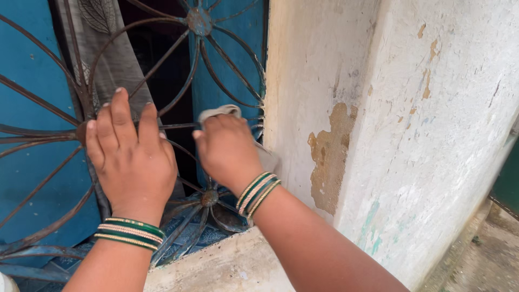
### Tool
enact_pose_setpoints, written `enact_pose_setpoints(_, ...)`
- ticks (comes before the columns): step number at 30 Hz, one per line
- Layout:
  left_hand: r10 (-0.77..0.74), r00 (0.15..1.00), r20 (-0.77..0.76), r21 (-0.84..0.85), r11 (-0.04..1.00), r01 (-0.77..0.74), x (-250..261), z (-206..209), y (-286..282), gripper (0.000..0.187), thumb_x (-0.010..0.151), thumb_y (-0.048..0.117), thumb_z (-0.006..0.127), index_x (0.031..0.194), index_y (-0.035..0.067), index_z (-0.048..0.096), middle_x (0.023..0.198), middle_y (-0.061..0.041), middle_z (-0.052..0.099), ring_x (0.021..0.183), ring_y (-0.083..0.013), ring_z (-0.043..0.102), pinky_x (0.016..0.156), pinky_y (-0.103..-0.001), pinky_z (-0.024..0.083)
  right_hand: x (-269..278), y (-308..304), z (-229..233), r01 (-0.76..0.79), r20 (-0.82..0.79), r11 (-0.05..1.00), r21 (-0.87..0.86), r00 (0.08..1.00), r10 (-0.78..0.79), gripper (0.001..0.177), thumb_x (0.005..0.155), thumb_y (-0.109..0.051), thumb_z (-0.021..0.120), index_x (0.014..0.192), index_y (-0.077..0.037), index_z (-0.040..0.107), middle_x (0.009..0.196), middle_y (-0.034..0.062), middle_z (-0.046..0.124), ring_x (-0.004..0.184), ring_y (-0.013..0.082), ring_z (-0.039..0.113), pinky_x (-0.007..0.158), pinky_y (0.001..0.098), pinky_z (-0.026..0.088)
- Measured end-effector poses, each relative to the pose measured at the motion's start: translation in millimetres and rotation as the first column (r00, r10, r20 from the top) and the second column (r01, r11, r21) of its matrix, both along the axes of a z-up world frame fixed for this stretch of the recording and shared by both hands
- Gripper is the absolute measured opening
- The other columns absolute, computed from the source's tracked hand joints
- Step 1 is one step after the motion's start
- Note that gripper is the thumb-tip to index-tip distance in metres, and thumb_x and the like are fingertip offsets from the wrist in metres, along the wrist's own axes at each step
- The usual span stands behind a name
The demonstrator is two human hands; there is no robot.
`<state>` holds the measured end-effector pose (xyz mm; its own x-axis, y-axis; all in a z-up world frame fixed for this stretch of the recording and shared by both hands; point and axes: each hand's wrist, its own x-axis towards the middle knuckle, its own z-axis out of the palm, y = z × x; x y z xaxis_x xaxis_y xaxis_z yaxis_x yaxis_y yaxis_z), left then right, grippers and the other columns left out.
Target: The person dips a cloth into a bucket of water, wrings it out, and wipes the metal bars of a window grate multiple times.
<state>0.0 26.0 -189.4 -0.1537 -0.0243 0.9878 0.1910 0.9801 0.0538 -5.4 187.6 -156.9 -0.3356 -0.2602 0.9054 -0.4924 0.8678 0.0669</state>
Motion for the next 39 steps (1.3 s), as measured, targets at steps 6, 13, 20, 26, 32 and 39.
enact_pose_setpoints(6,0.13,0.987,-0.092,-0.016,0.991,-0.132,-12.9,-19.6,-11.2,0.032,0.093,0.01,0.06,0.12,0.018,0.074,0.153,-0.001,0.049,0.143,-0.0187,0.041,0.127,-0.043,0.015,4.4,1.9,-1.9,-0.053,0.021,0.998,0.029,0.998,0.053,0.027,0.1,-0.028,0.056,0.102,-0.003,0.067,0.103,0.0175,0.07,0.105,0.0363,0.064,0.099,0.0506,0.046)
enact_pose_setpoints(13,-0.336,0.94,-0.053,0.171,0.925,0.34,3.0,-8.5,-7.0,0.029,0.092,0.007,0.053,0.118,0.006,0.064,0.152,-0.009,0.047,0.143,-0.0289,0.036,0.115,-0.066,0.007,-5.6,36.0,13.9,0.266,-0.073,0.963,0.026,0.962,-0.264,0.041,0.101,-0.039,0.054,0.097,-0.001,0.069,0.098,0.0196,0.07,0.099,0.0382,0.064,0.093,0.0521,0.045)
enact_pose_setpoints(20,-0.484,0.873,-0.062,0.258,0.837,0.482,16.1,7.8,-0.8,0.024,0.099,0.014,0.06,0.121,0.005,0.065,0.155,-0.011,0.046,0.147,-0.0328,0.036,0.113,-0.072,0.008,9.6,-48.0,-12.1,-0.283,0.008,0.956,-0.081,0.959,0.285,0.031,0.101,-0.029,0.054,0.109,-0.002,0.068,0.106,0.0192,0.069,0.107,0.0387,0.064,0.107,0.0538,0.044)
enact_pose_setpoints(26,-0.514,0.858,-0.012,0.299,0.817,0.493,28.2,11.6,-1.5,0.034,0.088,0.007,0.051,0.12,0.004,0.062,0.158,-0.01,0.045,0.148,-0.035,0.034,0.113,-0.072,0.014,5.3,-14.1,-22.3,-0.008,-0.129,0.997,-0.082,0.992,-0.003,0.048,0.098,-0.046,0.061,0.107,0.001,0.065,0.109,0.0222,0.067,0.111,0.0418,0.062,0.115,0.0548,0.041)
enact_pose_setpoints(32,-0.583,0.812,-0.028,0.25,0.782,0.571,26.6,-3.8,4.5,0.053,0.095,0.012,0.042,0.147,0.006,0.047,0.17,-0.018,0.028,0.16,-0.0408,0.021,0.128,-0.064,0.017,-5.4,51.6,-15.4,0.087,-0.088,0.994,-0.068,0.992,-0.093,0.035,0.104,-0.033,0.059,0.111,0.001,0.066,0.11,0.0206,0.068,0.109,0.0418,0.061,0.109,0.0599,0.037)
enact_pose_setpoints(39,0.137,0.984,0.112,-0.149,0.981,-0.12,8.7,-57.3,13.4,0.07,0.096,0.031,0.066,0.163,0.014,0.053,0.177,-0.013,0.026,0.159,-0.0284,0.026,0.126,-0.047,0.019,24.4,32.8,-78.7,-0.141,-0.058,0.99,0.001,0.988,0.141,0.042,0.099,-0.013,0.057,0.134,0.008,0.053,0.131,0.0289,0.057,0.126,0.0469,0.053,0.116,0.0502,0.039)
